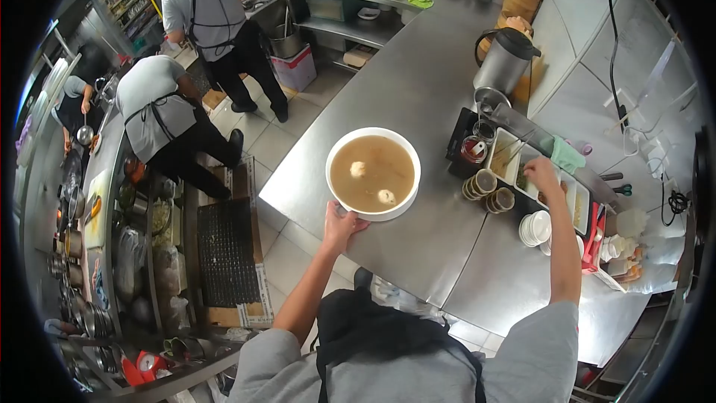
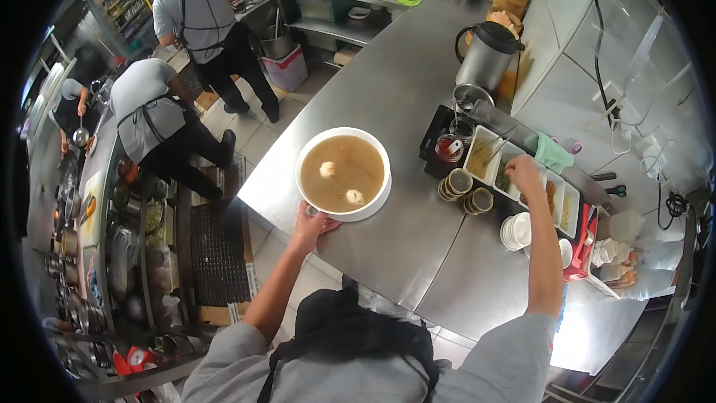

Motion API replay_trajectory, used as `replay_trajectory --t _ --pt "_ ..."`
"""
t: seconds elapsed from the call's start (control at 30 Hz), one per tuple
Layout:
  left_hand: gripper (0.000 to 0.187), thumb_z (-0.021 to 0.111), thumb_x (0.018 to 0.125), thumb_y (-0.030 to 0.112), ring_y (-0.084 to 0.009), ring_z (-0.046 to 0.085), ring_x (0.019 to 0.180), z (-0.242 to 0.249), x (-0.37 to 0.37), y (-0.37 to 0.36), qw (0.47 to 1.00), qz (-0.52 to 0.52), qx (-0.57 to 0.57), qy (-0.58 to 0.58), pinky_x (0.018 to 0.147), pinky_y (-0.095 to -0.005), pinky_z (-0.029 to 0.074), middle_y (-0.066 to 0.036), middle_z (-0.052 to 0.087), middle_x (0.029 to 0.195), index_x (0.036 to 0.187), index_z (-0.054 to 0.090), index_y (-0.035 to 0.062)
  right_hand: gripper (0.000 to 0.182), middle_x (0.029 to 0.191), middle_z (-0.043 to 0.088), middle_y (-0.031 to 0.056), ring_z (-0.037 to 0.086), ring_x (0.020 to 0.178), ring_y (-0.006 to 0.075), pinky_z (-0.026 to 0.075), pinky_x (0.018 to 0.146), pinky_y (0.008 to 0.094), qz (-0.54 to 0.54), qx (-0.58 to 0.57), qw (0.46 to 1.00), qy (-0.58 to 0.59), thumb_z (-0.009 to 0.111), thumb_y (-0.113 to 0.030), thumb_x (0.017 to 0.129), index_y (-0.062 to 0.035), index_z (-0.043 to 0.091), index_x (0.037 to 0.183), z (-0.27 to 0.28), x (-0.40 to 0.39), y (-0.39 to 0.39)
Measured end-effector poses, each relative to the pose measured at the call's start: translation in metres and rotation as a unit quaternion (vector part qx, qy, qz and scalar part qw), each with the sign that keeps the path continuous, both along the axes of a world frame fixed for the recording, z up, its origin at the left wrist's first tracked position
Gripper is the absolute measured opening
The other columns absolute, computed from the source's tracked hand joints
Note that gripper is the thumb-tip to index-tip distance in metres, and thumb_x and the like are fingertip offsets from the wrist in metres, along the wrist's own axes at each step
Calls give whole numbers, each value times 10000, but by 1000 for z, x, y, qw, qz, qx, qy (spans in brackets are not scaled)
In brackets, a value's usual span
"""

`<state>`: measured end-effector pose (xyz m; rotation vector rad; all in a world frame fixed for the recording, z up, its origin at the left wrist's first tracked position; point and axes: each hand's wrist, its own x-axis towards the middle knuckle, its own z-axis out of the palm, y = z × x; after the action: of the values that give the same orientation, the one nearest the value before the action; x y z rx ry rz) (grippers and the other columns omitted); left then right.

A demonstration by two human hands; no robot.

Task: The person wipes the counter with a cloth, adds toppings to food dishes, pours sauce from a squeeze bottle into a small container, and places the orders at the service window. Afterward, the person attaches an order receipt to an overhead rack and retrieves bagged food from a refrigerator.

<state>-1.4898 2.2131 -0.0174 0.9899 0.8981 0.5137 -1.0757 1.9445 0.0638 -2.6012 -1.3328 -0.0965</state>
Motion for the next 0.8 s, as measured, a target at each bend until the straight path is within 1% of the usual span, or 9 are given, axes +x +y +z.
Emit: replay_trajectory --t 0.03,0.07,0.17,0.27,0.47,0.53,0.6,0.7,0.8 --pt "412 496 867 15 -263 643 749 1 -3 -3 1000 -3 2 -5 664 -324 580 -220 562 937 1166 216 -35 157 738 617 182 593 726 346 481 666 364 -5 46 999 20 634 -108 636 -45 681 772 9 -4 1" --pt "410 494 868 14 -262 642 751 1 -6 -5 1000 -6 4 -9 669 -325 578 -218 568 930 1164 215 -33 200 734 642 142 605 738 248 466 674 302 -73 38 994 76 677 -134 654 -34 688 826 -1 19 -3" --pt "389 493 873 20 -260 639 769 -1 -10 -6 1000 -20 -2 -16 689 -328 570 -213 579 925 1148 222 -29 196 780 652 79 586 756 132 457 682 263 -137 132 946 263 680 -149 713 -12 686 852 43 -4 8" --pt "377 507 882 56 -257 634 833 -2 -12 -5 999 -29 -1 -24 713 -330 571 -220 561 989 1154 253 -4 205 780 647 31 552 717 72 449 668 236 -65 240 889 384 672 -157 748 0 681 879 89 -64 49" --pt "387 480 895 59 -248 636 828 -2 -15 -3 998 -58 2 -19 714 -323 565 -199 576 963 1178 222 4 222 741 662 88 590 675 119 458 643 264 153 99 927 329 604 -133 760 40 658 888 105 -183 162" --pt "387 477 895 57 -244 639 809 -1 -17 0 997 -69 -5 -19 705 -320 564 -194 578 960 1178 218 7 213 780 643 173 619 678 249 467 642 305 214 74 936 269 573 -101 758 1 653 927 76 -202 190" --pt "381 478 892 56 -237 640 790 -2 -20 0 997 -75 -7 -23 692 -312 561 -195 582 948 1169 224 -5 222 791 614 214 606 696 311 472 656 341 220 12 945 244 590 -75 734 -6 648 937 65 -223 210" --pt "368 481 889 56 -226 640 768 -5 -21 1 997 -76 -1 -30 672 -299 555 -200 591 926 1151 237 -29 199 805 624 183 603 695 302 471 656 357 215 96 959 155 586 -58 723 -5 651 904 57 -237 222" --pt "365 473 892 50 -223 640 757 -4 -22 1 996 -79 0 -28 662 -296 555 -199 593 916 1156 232 -23 152 814 616 154 578 809 323 452 710 396 176 117 966 149 557 -37 722 -8 648 839 83 -255 227"
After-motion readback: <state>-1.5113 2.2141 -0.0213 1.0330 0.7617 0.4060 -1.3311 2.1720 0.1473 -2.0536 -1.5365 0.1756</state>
